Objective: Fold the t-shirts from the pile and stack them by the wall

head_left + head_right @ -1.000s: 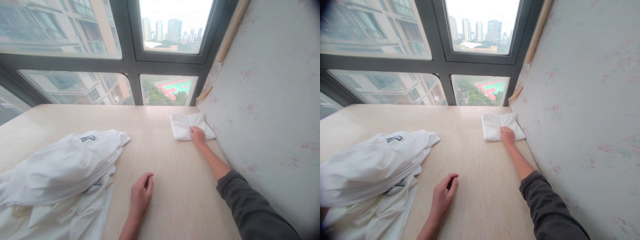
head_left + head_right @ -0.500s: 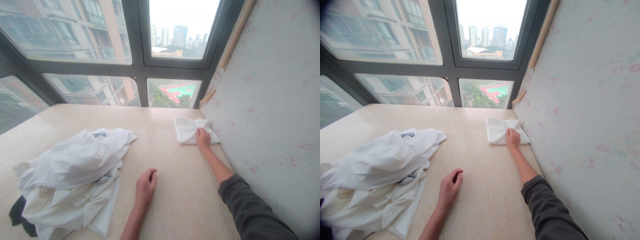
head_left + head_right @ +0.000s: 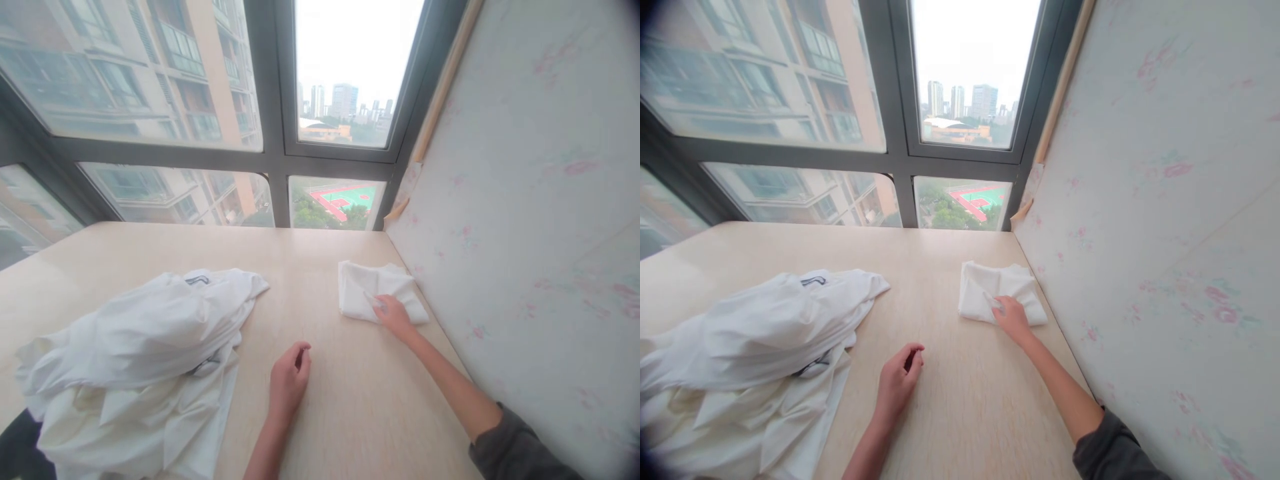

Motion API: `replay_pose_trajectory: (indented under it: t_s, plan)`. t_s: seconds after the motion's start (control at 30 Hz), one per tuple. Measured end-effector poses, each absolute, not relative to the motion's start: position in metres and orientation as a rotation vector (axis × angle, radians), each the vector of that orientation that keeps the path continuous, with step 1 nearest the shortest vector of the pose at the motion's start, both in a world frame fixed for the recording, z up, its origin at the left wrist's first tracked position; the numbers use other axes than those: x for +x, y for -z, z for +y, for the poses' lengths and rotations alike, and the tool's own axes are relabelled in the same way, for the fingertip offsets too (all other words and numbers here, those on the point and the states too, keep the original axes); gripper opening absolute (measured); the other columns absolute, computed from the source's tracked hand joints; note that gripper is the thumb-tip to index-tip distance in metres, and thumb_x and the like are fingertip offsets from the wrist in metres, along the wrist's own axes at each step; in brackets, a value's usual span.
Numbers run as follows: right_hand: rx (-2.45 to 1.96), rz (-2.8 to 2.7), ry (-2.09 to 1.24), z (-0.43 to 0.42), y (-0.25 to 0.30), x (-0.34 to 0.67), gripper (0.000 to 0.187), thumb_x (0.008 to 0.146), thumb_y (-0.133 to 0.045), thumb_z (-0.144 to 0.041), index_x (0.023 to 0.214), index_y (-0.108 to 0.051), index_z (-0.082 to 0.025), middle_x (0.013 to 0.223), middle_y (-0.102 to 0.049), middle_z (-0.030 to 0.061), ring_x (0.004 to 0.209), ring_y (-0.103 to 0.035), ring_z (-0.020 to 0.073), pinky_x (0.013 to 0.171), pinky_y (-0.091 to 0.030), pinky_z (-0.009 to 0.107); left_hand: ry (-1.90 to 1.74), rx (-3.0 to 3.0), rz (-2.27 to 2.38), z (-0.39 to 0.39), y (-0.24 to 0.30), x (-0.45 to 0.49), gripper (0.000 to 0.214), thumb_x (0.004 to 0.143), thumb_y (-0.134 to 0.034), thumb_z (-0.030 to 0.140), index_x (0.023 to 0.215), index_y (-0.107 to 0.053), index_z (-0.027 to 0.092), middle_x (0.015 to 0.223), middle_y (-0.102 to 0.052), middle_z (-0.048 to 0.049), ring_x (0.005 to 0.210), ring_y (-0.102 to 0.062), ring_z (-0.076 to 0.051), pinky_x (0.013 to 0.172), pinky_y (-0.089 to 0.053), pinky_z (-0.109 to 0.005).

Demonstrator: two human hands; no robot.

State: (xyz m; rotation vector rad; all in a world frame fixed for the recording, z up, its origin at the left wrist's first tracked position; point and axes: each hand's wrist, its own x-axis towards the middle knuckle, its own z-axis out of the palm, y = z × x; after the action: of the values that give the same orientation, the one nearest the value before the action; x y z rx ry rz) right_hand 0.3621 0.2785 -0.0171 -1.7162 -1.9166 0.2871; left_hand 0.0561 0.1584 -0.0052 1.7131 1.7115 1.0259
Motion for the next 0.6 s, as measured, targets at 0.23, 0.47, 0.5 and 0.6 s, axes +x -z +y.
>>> replay_pose_trajectory:
  t_s: [0.23, 0.47, 0.5, 0.6]
  plan:
    - [-1.575, -1.947, -0.415, 0.248, -0.035, 0.359, 0.017, 0.081, -0.059, -0.033, 0.088, -0.071, -0.022, 0.089, -0.074, 0.0037, 0.087, -0.068, 0.0244, 0.081, -0.054, 0.036, -1.048, 1.719, 1.678, 0.156, 0.006, 0.055, 0.028, 0.091, -0.045, 0.035, 0.094, -0.067, 0.019, 0.077, -0.071, -0.0037, 0.068, -0.064, -0.017, 0.064, -0.044, -0.026]
    - [-1.266, -2.106, -0.066, 0.293, -0.176, 0.350, 0.017, 0.085, -0.060, -0.029, 0.088, -0.075, -0.021, 0.085, -0.070, 0.0052, 0.081, -0.064, 0.0204, 0.075, -0.048, 0.031, -1.072, 1.721, 1.642, 0.154, 0.008, 0.054, 0.028, 0.090, -0.044, 0.034, 0.094, -0.067, 0.019, 0.077, -0.070, -0.0036, 0.068, -0.064, -0.017, 0.065, -0.044, -0.026]
    - [-1.231, -2.123, 0.015, 0.298, -0.202, 0.346, 0.018, 0.087, -0.059, -0.029, 0.088, -0.075, -0.021, 0.084, -0.069, 0.0050, 0.080, -0.064, 0.0198, 0.074, -0.047, 0.030, -1.077, 1.721, 1.637, 0.154, 0.009, 0.054, 0.028, 0.090, -0.044, 0.034, 0.094, -0.067, 0.019, 0.077, -0.070, -0.0037, 0.069, -0.064, -0.017, 0.065, -0.044, -0.026]
    - [-1.145, -2.089, 0.208, 0.306, -0.283, 0.337, 0.022, 0.089, -0.061, -0.036, 0.081, -0.072, -0.019, 0.079, -0.067, 0.0031, 0.077, -0.062, 0.0178, 0.071, -0.044, 0.029, -1.088, 1.720, 1.624, 0.155, 0.010, 0.053, 0.027, 0.090, -0.044, 0.032, 0.095, -0.067, 0.018, 0.077, -0.070, -0.0038, 0.069, -0.064, -0.017, 0.066, -0.044, -0.025]
